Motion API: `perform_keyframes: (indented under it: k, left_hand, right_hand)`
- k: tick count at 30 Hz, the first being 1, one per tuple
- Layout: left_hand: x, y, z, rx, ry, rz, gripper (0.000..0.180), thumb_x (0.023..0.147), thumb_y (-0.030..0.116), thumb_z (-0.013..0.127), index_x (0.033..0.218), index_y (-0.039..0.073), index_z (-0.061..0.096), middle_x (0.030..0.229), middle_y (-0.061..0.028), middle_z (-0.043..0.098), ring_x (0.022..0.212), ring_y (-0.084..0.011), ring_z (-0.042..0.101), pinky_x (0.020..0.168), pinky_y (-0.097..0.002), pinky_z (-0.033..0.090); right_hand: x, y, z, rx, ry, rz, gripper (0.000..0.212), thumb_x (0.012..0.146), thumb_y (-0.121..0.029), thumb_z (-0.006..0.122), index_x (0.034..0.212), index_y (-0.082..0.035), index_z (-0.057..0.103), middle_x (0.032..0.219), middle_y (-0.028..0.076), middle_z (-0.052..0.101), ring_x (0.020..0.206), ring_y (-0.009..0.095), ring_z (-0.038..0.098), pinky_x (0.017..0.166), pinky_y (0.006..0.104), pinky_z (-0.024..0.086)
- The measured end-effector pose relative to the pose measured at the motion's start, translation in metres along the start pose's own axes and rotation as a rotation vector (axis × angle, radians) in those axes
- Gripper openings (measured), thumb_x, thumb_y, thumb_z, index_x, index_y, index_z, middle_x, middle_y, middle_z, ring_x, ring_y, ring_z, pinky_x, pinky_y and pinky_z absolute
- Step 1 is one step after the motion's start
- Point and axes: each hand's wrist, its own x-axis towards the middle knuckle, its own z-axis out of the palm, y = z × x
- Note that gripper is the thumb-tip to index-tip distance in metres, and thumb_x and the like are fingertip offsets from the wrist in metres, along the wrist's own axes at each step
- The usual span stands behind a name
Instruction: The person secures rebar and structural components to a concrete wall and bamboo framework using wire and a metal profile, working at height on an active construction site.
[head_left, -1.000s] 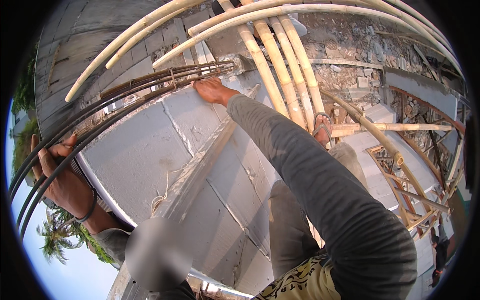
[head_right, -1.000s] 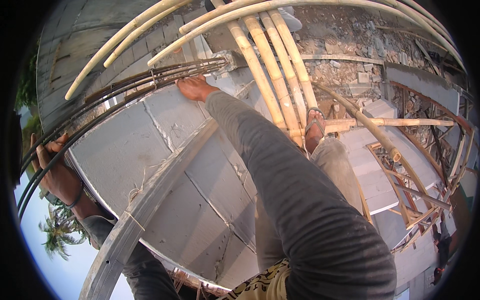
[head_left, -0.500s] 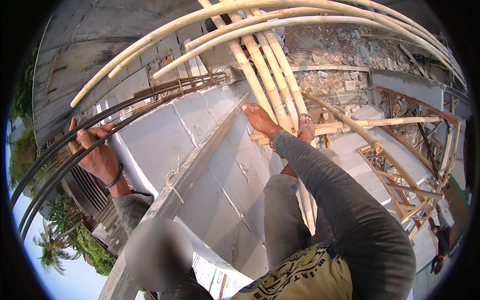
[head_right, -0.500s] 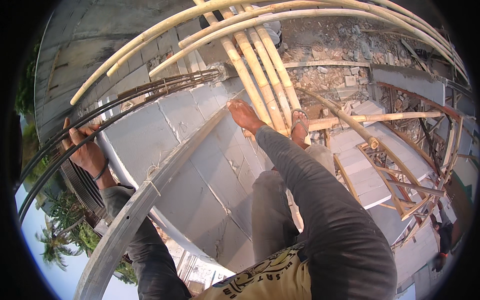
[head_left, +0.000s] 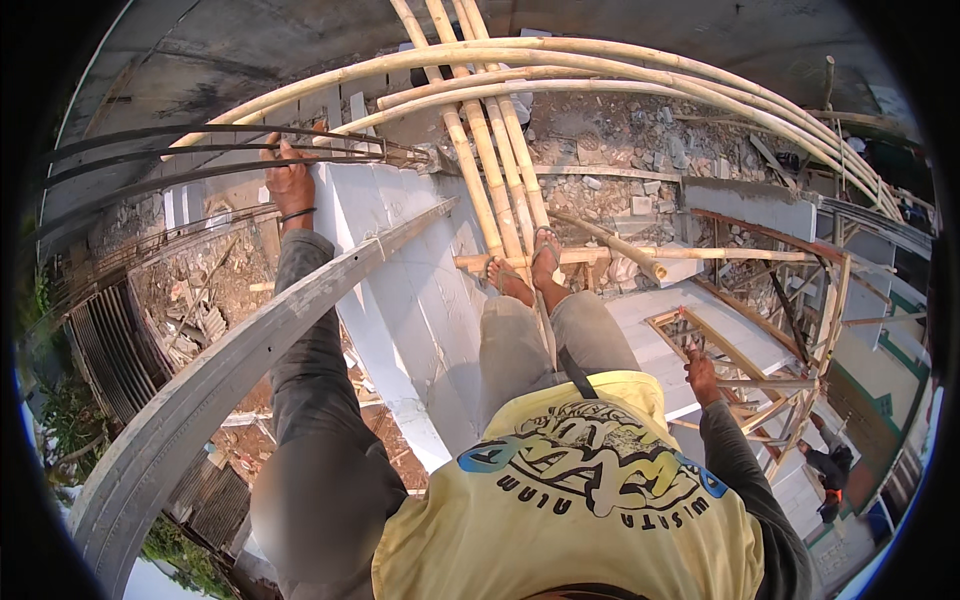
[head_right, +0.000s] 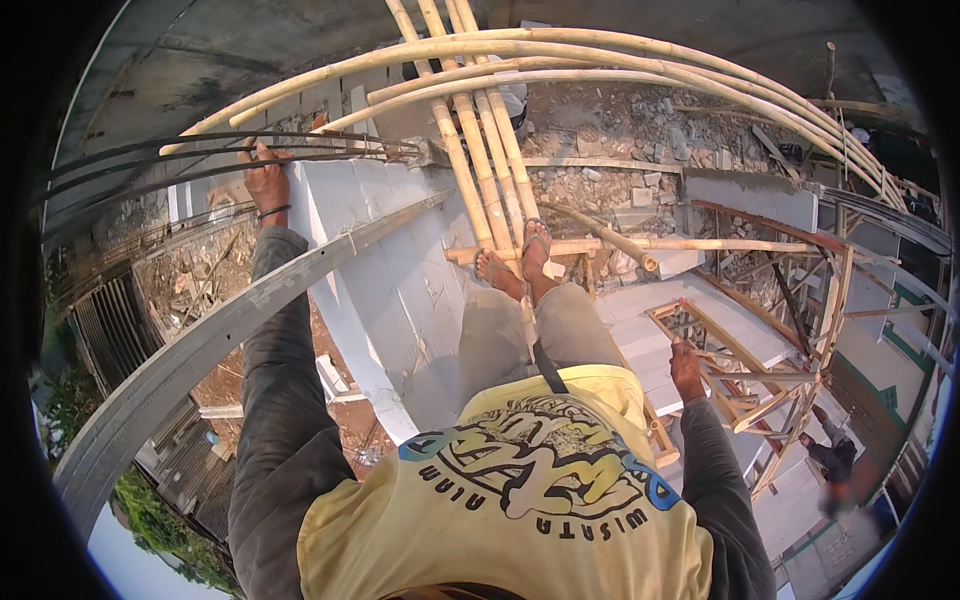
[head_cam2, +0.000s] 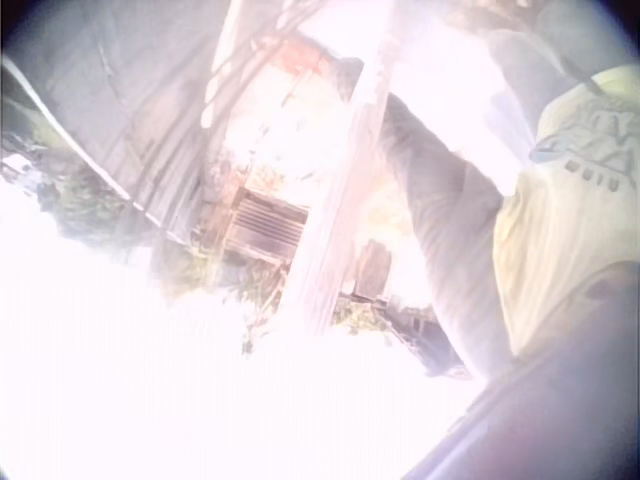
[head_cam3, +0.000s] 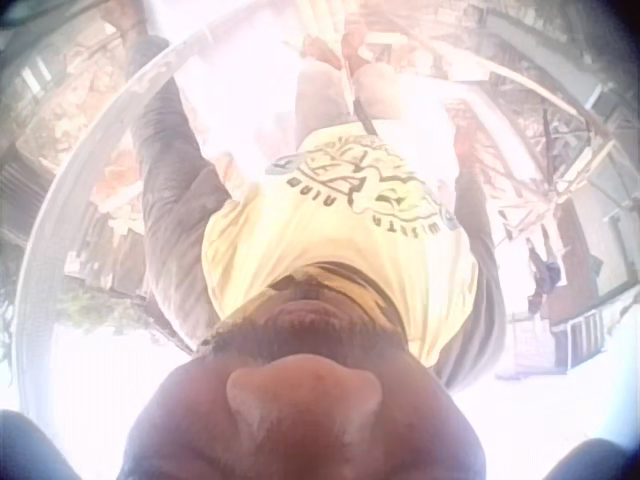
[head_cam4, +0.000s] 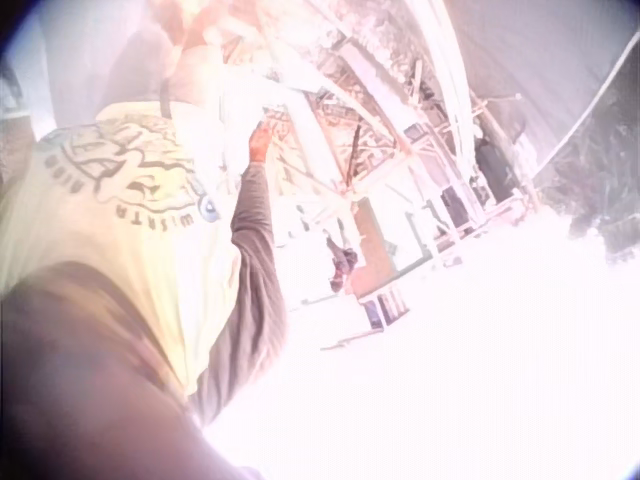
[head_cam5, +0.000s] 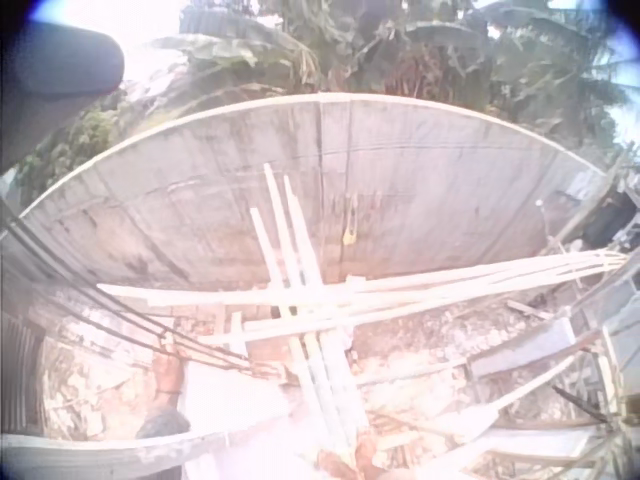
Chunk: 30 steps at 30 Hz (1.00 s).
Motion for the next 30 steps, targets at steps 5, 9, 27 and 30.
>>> perform_keyframes:
  k: [5,9,27,30]
  left_hand:
    - [-0.003,-0.015,-0.010,0.127,0.010,0.065,0.029,0.096,0.020,0.043,0.122,0.008,0.050,0.077,-0.0085,0.068,0.066,-0.0180,0.065,0.063,-0.0302,0.050]
    - [-0.006,0.010,-0.006,-0.014,0.033,0.030,0.028,0.096,0.021,0.044,0.121,0.010,0.051,0.078,-0.0064,0.067,0.065,-0.0161,0.064,0.061,-0.0315,0.051]
    - [-0.012,-0.018,-0.027,0.079,0.017,-0.070,0.027,0.099,0.023,0.041,0.117,0.005,0.048,0.074,-0.0082,0.069,0.075,-0.0191,0.066,0.075,-0.0263,0.048]
    - [0.005,-0.003,0.001,0.346,0.093,0.196,0.023,0.098,0.019,0.042,0.113,0.007,0.054,0.077,-0.0100,0.067,0.076,-0.0209,0.066,0.073,-0.0298,0.050]
  right_hand:
    - [-0.071,-0.028,0.002,0.297,-0.059,0.302,0.053,0.095,-0.048,0.041,0.115,-0.001,0.056,0.105,0.010,0.060,0.084,0.021,0.060,0.060,0.0320,0.050]
    - [-0.067,-0.034,0.027,0.354,-0.193,0.379,0.047,0.095,-0.042,0.043,0.117,-0.002,0.055,0.107,0.010,0.060,0.086,0.021,0.061,0.063,0.0330,0.053]
    - [0.193,-0.493,0.237,-0.479,-0.501,-0.636,0.039,0.089,-0.025,0.047,0.101,0.009,0.063,0.098,0.027,0.062,0.094,0.037,0.062,0.080,0.0434,0.049]
    - [0.236,-0.474,0.233,-0.547,-0.416,-0.722,0.034,0.085,-0.020,0.052,0.107,0.004,0.062,0.101,0.028,0.062,0.092,0.038,0.063,0.081,0.0457,0.050]
